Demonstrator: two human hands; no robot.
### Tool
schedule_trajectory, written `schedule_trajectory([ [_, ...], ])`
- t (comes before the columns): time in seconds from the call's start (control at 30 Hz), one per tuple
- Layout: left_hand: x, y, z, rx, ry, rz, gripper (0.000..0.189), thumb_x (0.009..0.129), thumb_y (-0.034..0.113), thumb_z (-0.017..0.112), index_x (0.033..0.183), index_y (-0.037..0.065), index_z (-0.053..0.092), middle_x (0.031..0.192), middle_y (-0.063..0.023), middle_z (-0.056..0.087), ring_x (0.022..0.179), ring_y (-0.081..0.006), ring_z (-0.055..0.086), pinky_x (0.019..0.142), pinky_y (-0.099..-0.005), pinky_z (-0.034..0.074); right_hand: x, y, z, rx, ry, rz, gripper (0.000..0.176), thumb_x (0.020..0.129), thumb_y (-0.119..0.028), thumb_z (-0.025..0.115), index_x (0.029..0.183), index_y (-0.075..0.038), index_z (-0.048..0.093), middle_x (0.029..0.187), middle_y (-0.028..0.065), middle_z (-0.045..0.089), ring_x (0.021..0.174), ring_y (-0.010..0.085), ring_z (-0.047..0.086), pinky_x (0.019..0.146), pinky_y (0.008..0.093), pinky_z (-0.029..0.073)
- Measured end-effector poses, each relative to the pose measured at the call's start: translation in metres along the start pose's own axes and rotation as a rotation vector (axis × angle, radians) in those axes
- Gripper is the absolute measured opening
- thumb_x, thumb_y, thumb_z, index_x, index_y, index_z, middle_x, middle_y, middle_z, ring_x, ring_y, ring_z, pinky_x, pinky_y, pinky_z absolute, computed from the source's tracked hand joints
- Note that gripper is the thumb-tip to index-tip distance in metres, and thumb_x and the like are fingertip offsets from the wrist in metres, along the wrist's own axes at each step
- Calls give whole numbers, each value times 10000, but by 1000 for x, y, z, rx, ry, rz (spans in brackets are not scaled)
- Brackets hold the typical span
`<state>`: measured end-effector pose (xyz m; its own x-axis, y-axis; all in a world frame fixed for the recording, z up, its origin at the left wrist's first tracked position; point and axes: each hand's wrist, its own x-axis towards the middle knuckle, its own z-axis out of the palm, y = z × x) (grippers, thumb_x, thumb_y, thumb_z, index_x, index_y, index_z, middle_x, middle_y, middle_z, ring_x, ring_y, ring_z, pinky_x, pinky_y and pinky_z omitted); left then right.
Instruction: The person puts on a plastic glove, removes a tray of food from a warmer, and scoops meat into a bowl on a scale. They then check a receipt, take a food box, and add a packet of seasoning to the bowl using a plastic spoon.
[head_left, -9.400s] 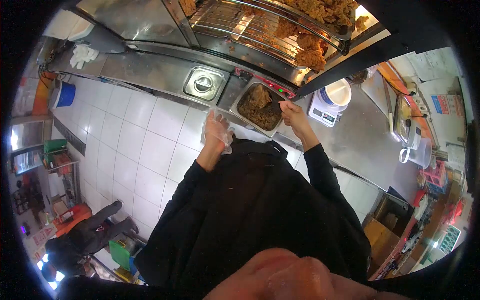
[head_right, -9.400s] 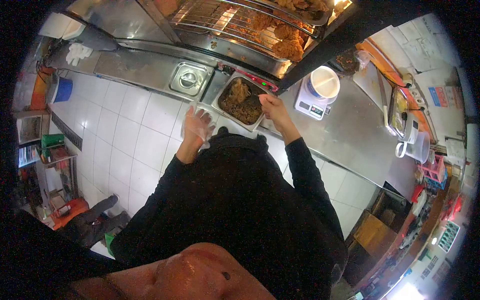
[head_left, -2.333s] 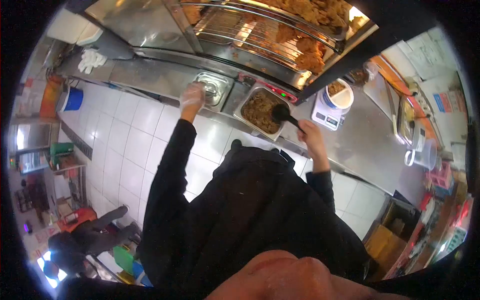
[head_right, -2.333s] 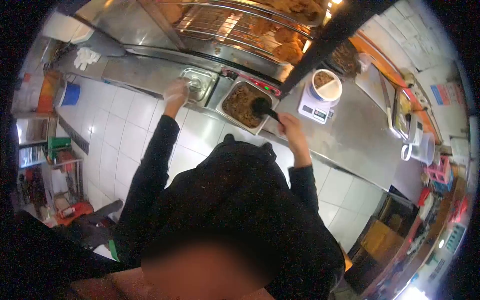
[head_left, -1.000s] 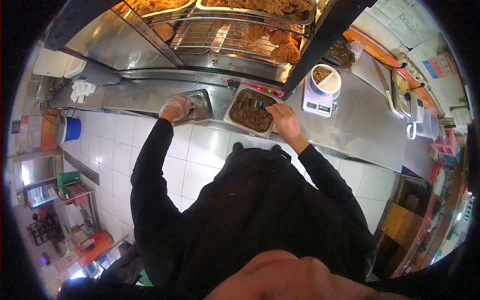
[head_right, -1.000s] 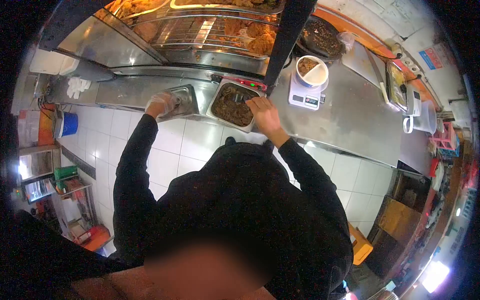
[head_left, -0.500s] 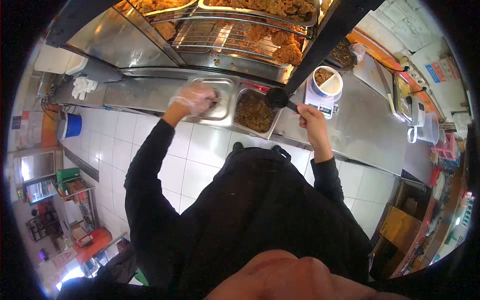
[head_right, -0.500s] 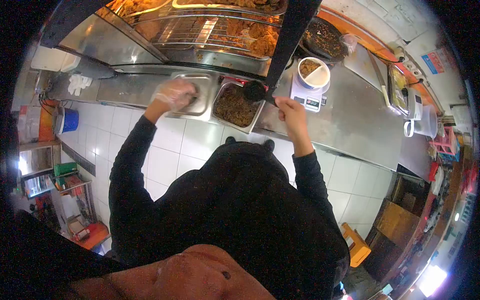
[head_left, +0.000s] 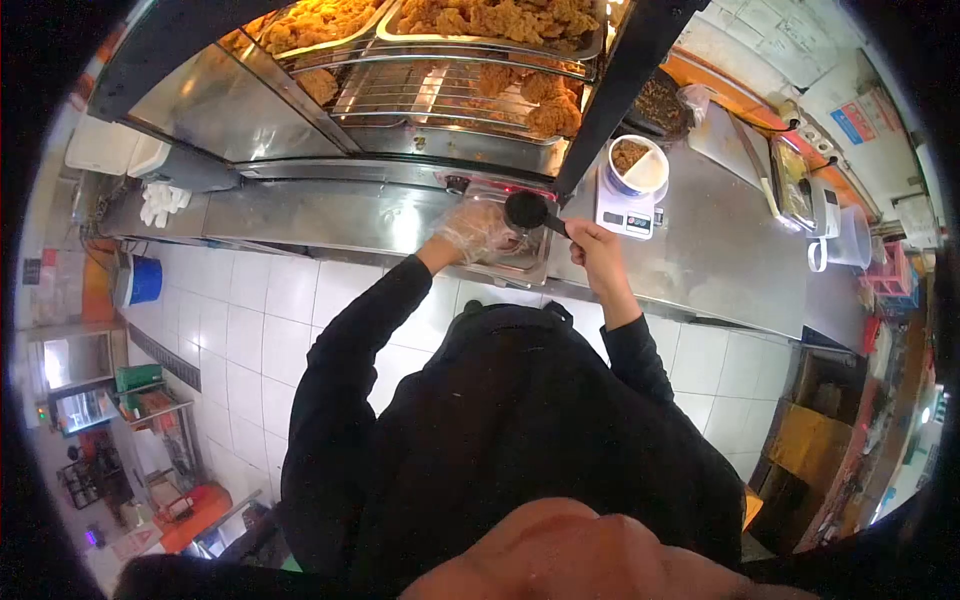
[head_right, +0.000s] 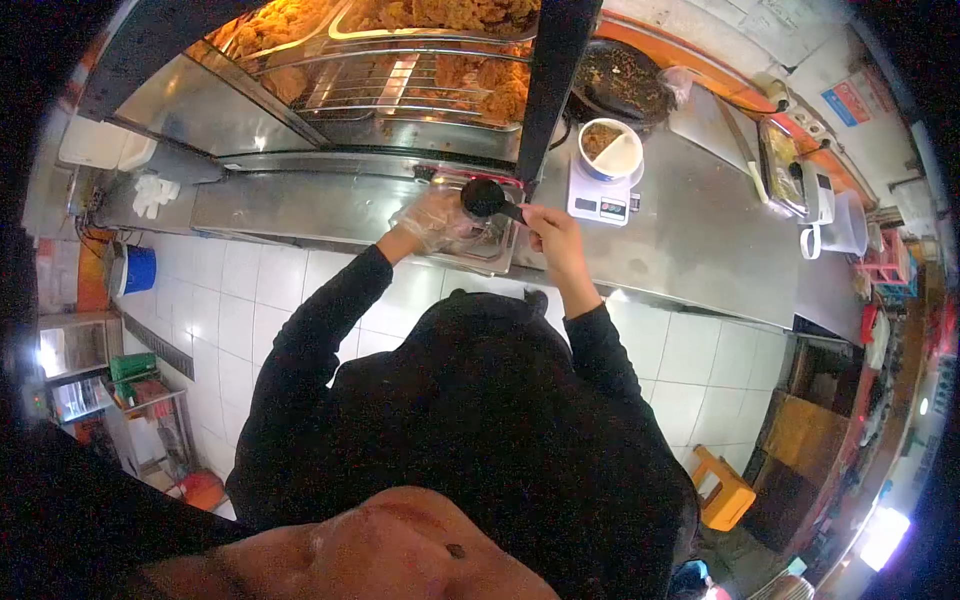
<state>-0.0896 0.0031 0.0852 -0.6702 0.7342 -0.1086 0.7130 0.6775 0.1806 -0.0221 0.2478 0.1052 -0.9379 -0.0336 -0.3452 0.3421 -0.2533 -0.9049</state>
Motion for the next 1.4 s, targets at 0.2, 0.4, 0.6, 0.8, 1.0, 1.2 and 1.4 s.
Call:
schedule_trajectory([
  [0.2,-44,-46,28,-216,820,-127,271,779,180,691,1033,106,636,1059,-112,611,935,-271,589,809,-370,488,13,25,11,0,22,41,196,887,-132,586,1014,1,653,725,-33,531,559,47,414,478,212,321],
  [0.4,-68,-35,46,-771,742,-585,272,847,232,657,1073,83,631,1042,-103,631,950,-207,598,824,-319,472,26,60,37,-374,50,-302,199,876,-179,615,1013,-45,668,784,-17,622,600,73,498,570,211,389],
  [0.6,-78,-36,69,-809,643,-649,318,872,250,633,1123,55,620,1058,-88,646,905,-169,608,800,-276,472,-13,44,33,-1140,482,-836,274,796,-269,686,1033,-136,648,957,111,568,920,281,522,800,374,422],
  [0.8,-105,-30,48,-1326,267,-707,399,834,246,666,1155,17,606,907,-83,664,734,-129,621,661,-257,505,-36,85,-19,-663,114,-63,293,840,-296,637,937,-20,642,782,107,653,683,200,604,643,319,471],
  [1.0,-105,-45,34,-1376,155,-693,399,807,119,693,1171,1,582,849,-57,651,682,-107,598,625,-232,496,-24,100,6,-555,-231,115,343,848,-348,635,795,-11,664,684,48,653,604,103,585,574,262,459],
  [1.2,-112,-58,55,-1666,146,-491,409,770,72,719,1136,-19,561,895,-82,656,754,-143,632,670,-264,521,-35,99,21,-372,-84,134,335,853,-336,658,735,-24,635,676,22,632,578,57,549,545,193,414],
  [1.4,-103,-54,64,-1597,158,-568,565,751,198,769,1199,-53,533,981,-92,649,827,-153,625,743,-262,518,-29,128,26,-172,30,85,313,875,-306,636,728,-42,551,704,43,617,647,97,582,581,231,454],
])
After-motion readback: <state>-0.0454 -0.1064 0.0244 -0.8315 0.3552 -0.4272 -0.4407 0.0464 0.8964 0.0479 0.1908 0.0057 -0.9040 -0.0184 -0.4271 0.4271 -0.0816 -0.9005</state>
